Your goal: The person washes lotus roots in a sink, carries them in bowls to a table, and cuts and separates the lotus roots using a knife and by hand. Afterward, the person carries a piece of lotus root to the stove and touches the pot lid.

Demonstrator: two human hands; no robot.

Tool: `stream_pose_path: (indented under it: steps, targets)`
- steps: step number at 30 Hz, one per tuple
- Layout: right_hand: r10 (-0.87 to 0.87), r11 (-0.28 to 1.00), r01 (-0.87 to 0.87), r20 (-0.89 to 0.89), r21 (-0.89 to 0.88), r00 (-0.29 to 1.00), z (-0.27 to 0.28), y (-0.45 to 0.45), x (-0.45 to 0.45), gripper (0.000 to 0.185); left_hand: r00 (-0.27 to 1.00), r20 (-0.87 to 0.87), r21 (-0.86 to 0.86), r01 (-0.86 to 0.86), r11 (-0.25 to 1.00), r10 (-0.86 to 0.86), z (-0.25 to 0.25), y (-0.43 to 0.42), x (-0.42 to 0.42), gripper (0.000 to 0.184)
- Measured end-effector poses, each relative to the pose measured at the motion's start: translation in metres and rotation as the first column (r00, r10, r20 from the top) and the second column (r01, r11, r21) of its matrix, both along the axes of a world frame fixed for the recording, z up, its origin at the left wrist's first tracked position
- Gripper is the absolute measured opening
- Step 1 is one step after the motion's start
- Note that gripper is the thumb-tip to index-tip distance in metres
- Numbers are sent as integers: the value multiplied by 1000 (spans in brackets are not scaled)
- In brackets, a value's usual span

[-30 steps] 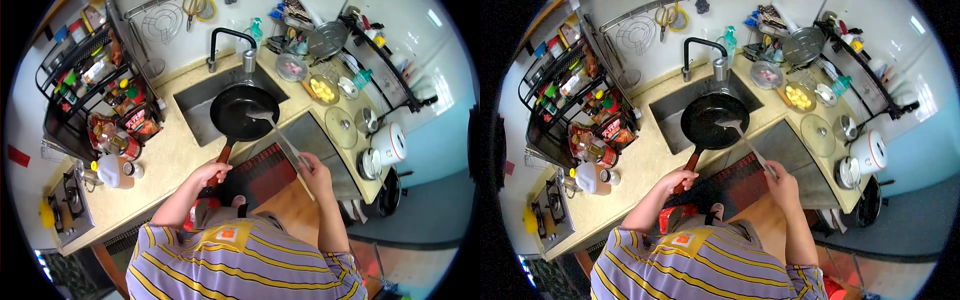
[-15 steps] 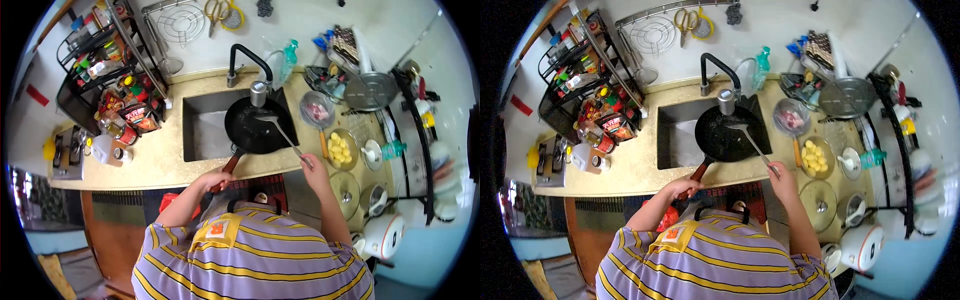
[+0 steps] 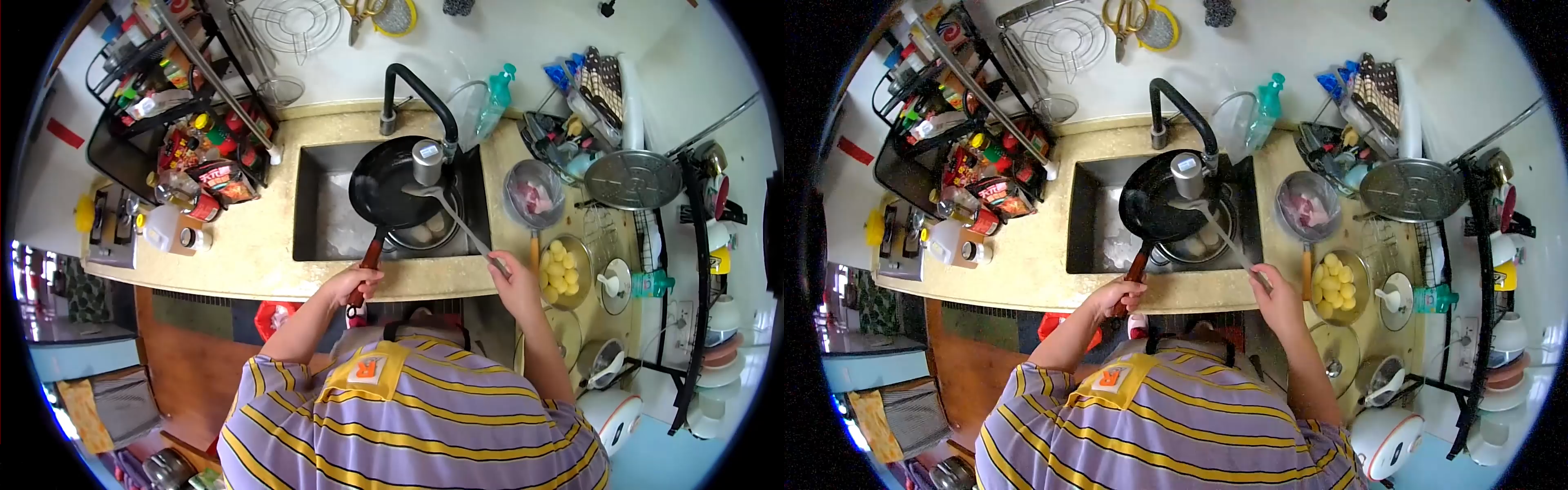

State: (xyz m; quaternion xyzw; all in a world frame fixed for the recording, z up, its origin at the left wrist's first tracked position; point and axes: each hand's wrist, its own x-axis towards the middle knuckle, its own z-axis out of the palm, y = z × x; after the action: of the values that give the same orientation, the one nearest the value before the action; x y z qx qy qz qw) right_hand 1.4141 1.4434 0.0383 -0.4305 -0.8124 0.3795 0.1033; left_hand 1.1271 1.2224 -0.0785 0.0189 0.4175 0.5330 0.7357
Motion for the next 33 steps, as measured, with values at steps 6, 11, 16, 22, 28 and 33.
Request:
stream_pose_path:
  steps: [6,11,16,22,28,33]
  targets:
    - [-22,991,24,17,-132,1000,-7,-11,-16,31,992,-21,-6,126,992,-126,8,-27,0,18]
    - [-17,985,-3,-113,-171,993,-52,-31,-53,31,993,-38,-53,106,993,-108,7,-66,-7,22]
    - [122,989,-108,146,-104,982,-49,-50,-121,40,995,-21,17,98,995,-97,7,-90,-16,22]
    - [310,948,-315,354,-45,882,-15,-95,-178,41,992,-7,-2,127,992,-127,8,-101,-24,44]
    - [483,859,-510,261,45,836,7,-99,-179,38,995,-42,37,89,995,-87,5,-112,-38,34]
    - [310,887,-416,411,198,857,-5,-100,-205,35,992,-94,2,82,997,-81,25,-119,-42,22]
